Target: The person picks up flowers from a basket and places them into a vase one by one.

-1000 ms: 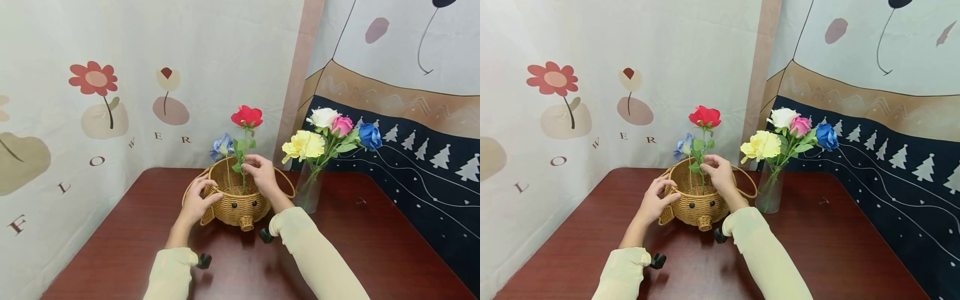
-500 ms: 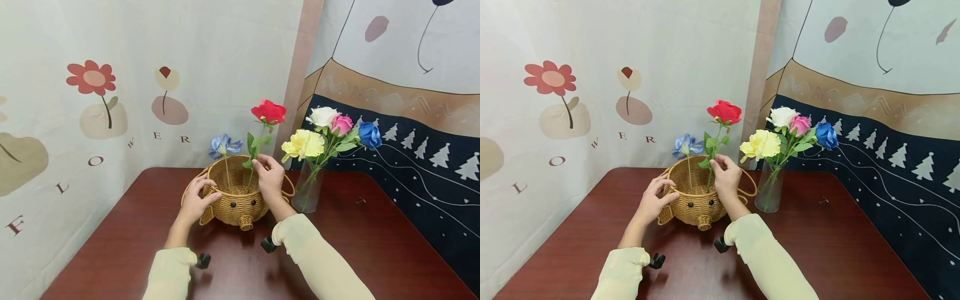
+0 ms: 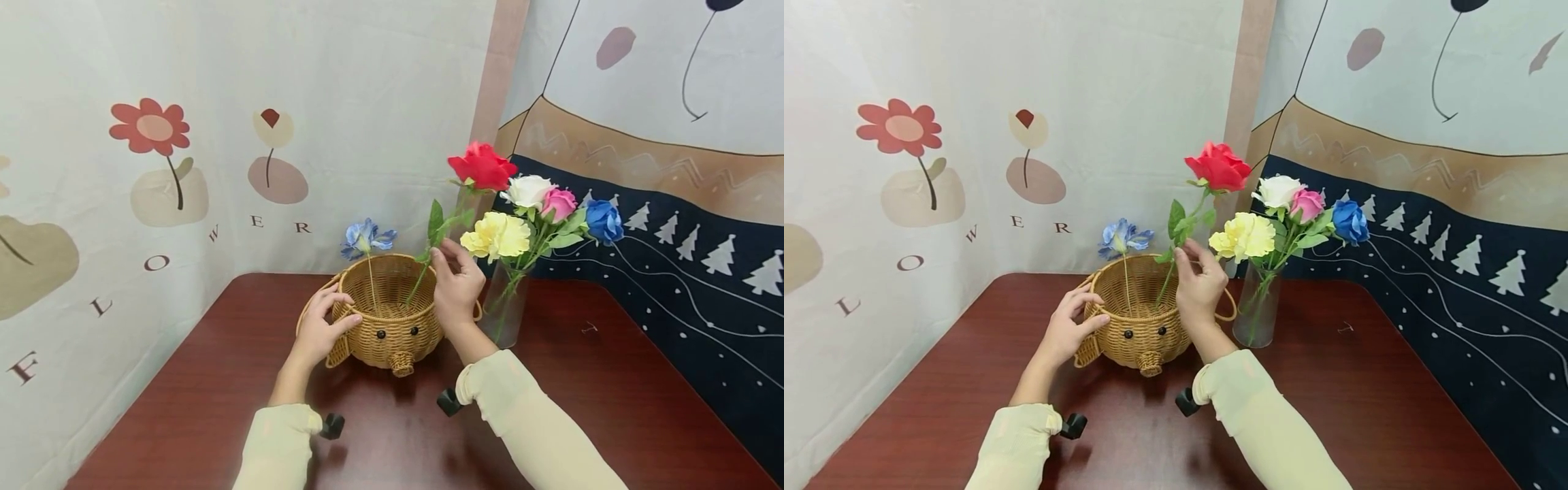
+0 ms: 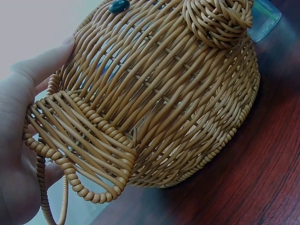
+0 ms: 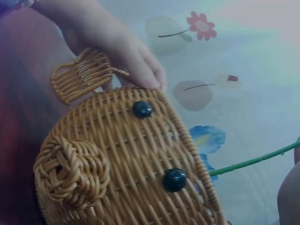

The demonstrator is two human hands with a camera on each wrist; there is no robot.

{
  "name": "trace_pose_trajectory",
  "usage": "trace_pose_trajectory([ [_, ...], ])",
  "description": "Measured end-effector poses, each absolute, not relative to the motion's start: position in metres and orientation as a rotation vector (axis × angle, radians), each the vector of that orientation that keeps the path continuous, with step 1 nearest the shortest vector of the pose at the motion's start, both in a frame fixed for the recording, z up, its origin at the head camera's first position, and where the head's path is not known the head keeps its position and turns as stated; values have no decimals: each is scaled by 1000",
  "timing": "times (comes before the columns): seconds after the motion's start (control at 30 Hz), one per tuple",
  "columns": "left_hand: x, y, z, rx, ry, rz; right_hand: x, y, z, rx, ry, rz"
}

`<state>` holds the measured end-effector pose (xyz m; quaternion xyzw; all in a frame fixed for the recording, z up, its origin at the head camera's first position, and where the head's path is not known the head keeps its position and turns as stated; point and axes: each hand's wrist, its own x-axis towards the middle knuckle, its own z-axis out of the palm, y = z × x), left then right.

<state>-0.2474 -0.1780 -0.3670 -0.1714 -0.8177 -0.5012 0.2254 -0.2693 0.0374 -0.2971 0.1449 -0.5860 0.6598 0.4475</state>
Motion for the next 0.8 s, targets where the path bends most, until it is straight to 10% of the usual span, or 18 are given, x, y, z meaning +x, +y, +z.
trace_pose_trajectory([
  [0.8,-250,-180,-371,-453,-2262,-1376,-262,85,-278,343,-1325,1645],
])
